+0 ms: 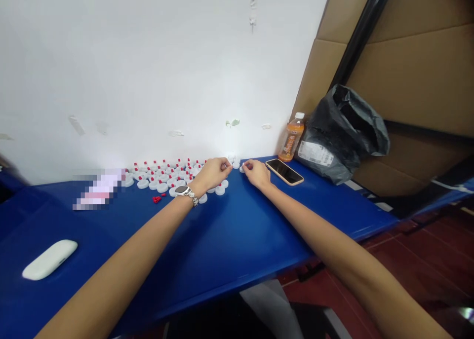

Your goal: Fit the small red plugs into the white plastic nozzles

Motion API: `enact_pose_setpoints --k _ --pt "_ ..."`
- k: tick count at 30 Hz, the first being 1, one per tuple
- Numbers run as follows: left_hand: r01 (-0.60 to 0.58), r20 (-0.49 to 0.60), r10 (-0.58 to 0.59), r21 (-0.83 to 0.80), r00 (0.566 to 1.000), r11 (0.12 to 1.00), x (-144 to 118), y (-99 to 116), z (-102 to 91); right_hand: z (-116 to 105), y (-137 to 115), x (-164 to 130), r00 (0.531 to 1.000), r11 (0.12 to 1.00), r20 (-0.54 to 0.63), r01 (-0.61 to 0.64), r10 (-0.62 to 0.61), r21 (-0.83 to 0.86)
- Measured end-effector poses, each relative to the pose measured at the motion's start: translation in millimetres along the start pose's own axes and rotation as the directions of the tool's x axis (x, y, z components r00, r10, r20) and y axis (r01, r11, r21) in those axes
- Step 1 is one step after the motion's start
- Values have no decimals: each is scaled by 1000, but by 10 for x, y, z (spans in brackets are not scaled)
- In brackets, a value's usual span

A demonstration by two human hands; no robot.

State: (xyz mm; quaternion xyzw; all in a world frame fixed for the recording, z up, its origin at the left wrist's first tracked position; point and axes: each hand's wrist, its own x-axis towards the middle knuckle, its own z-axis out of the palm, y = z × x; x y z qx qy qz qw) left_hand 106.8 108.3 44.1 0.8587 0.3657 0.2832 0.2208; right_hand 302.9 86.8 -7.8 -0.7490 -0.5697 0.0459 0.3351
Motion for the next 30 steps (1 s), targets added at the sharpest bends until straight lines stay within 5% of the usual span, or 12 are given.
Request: enact_pose_setpoints --k 6,11,15,18,21,25,30 --pt "-88 -75 88 4 993 996 -307 31 -114 -89 -148 -318 976 927 -169 189 -140 323" --pt "-84 -215 83 6 973 996 -808 -42 -388 -50 -656 -774 969 602 30 128 -245 788" --pt "-15 -264 15 1 965 1000 -1227 -299 -647 170 -1176 -1200 872 497 173 90 -458 863" --pt "104 -324 -103 -15 940 994 -1482 -586 -846 452 -1474 -1338 779 468 294 -1 -554 884" --pt "181 -342 -176 -16 923 983 -1645 -865 -1001 734 -1643 -1302 749 454 353 -78 -561 888" --pt "222 -265 -199 59 943 973 -1717 -1068 -1041 918 -1669 -1181 756 479 390 -116 -525 870" --pt "256 -259 -204 186 944 949 -1728 -1019 -927 847 -1561 -1147 806 508 376 -110 -457 854"
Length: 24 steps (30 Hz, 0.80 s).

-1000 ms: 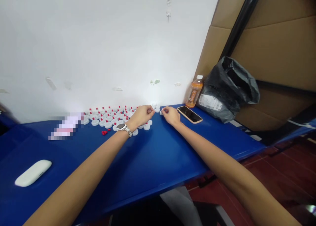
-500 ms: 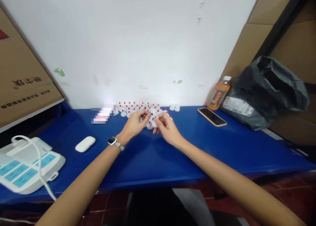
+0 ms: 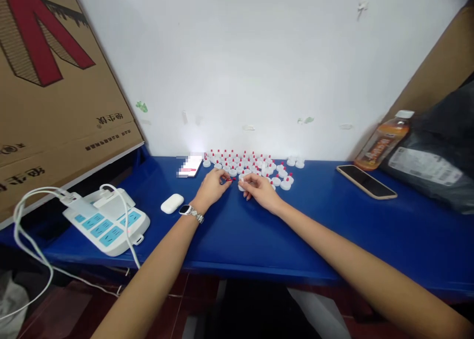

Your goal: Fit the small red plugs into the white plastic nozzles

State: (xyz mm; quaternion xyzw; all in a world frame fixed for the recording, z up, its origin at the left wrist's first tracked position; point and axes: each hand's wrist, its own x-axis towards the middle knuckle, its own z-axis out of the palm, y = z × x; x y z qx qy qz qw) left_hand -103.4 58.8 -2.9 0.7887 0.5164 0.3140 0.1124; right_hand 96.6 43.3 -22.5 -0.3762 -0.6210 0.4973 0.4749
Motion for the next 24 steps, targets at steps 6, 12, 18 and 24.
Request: enact_pose_setpoints --k 6,12,18,24 --pt "25 -16 -22 186 1000 982 60 191 87 -56 -88 -101 1000 1000 22 -8 7 27" --pt "5 -5 -4 198 1000 980 164 211 238 -57 -109 -86 999 999 46 -24 22 42" --pt "10 -19 -7 214 1000 977 130 196 232 -55 -145 -88 998 999 56 -33 31 29" --pt "-17 -34 29 294 999 956 134 261 163 -76 -130 -88 998 1000 60 -15 15 1"
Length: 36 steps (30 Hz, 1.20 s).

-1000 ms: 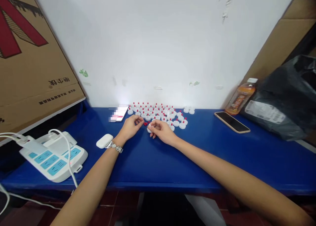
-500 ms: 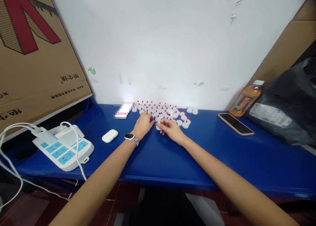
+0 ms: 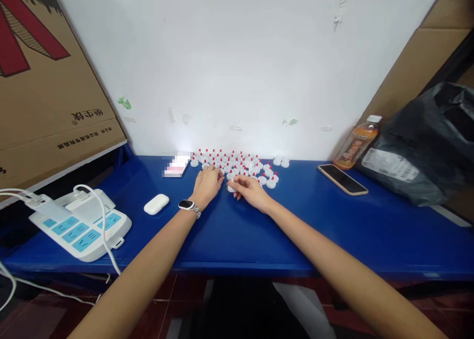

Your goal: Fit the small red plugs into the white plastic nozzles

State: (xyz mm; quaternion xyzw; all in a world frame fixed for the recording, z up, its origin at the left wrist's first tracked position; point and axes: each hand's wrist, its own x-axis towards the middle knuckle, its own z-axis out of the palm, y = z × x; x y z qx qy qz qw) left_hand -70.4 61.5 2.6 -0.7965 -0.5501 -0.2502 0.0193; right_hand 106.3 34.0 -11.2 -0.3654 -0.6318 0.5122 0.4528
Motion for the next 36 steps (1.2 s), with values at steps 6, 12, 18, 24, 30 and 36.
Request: enact_pose_setpoints --k 6,12,18,24,30,36 --pt "-51 -32 40 -494 999 868 -85 49 -136 -16 14 -7 996 999 -91 -2 5 32" --pt "-17 48 91 -794 995 608 -190 149 -158 -5 -22 -32 984 991 -166 -49 70 126" --pt "-5 33 56 -823 998 567 -197 238 -109 8 -55 -58 987 993 -147 -58 73 106" --pt "28 36 5 -853 999 522 -226 335 -73 76 -38 -82 978 983 -186 -59 92 173" --pt "25 36 21 -917 999 399 -233 367 -7 128 -19 -95 969 964 -207 -83 137 252" --pt "45 58 32 -946 998 321 -205 385 -49 169 -87 -100 980 955 -153 -78 126 287"
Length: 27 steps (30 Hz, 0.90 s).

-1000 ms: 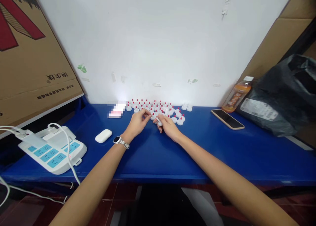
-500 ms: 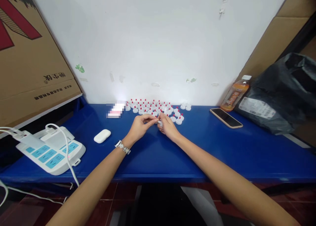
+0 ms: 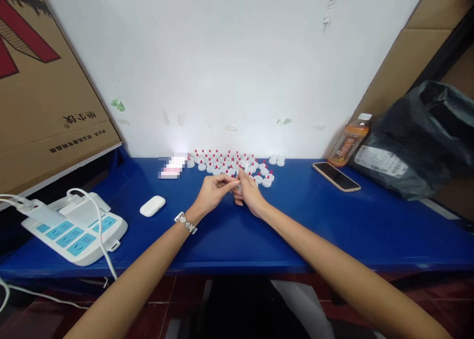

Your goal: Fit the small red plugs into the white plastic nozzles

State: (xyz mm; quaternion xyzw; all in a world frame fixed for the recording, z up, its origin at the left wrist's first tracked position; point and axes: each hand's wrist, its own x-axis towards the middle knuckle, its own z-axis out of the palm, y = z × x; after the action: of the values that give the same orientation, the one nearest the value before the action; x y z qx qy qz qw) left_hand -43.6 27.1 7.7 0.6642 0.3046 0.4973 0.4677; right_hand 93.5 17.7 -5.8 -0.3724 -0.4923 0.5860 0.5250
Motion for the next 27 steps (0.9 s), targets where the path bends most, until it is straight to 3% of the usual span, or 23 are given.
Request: enact_pose_setpoints --k 4,7,10,16,20,27 --pt "-16 -73 19 48 997 999 29 50 -108 -80 -96 -18 983 950 109 173 -149 -259" --pt "-12 -92 23 123 996 992 27 33 -161 -232 -173 -63 932 745 184 362 -314 -560" --pt "-15 -14 18 209 1000 978 13 -8 -142 -357 -200 -116 907 575 221 402 -359 -713" --pt "-5 57 -19 389 998 921 -1 -90 -114 -432 -85 -80 960 563 205 279 -192 -778" --pt "-22 67 -14 503 998 864 -6 -117 -152 -467 -57 6 957 470 144 250 -250 -847" --pt "-79 101 26 569 995 819 -6 -58 -89 -573 -192 -69 936 514 58 242 -348 -823"
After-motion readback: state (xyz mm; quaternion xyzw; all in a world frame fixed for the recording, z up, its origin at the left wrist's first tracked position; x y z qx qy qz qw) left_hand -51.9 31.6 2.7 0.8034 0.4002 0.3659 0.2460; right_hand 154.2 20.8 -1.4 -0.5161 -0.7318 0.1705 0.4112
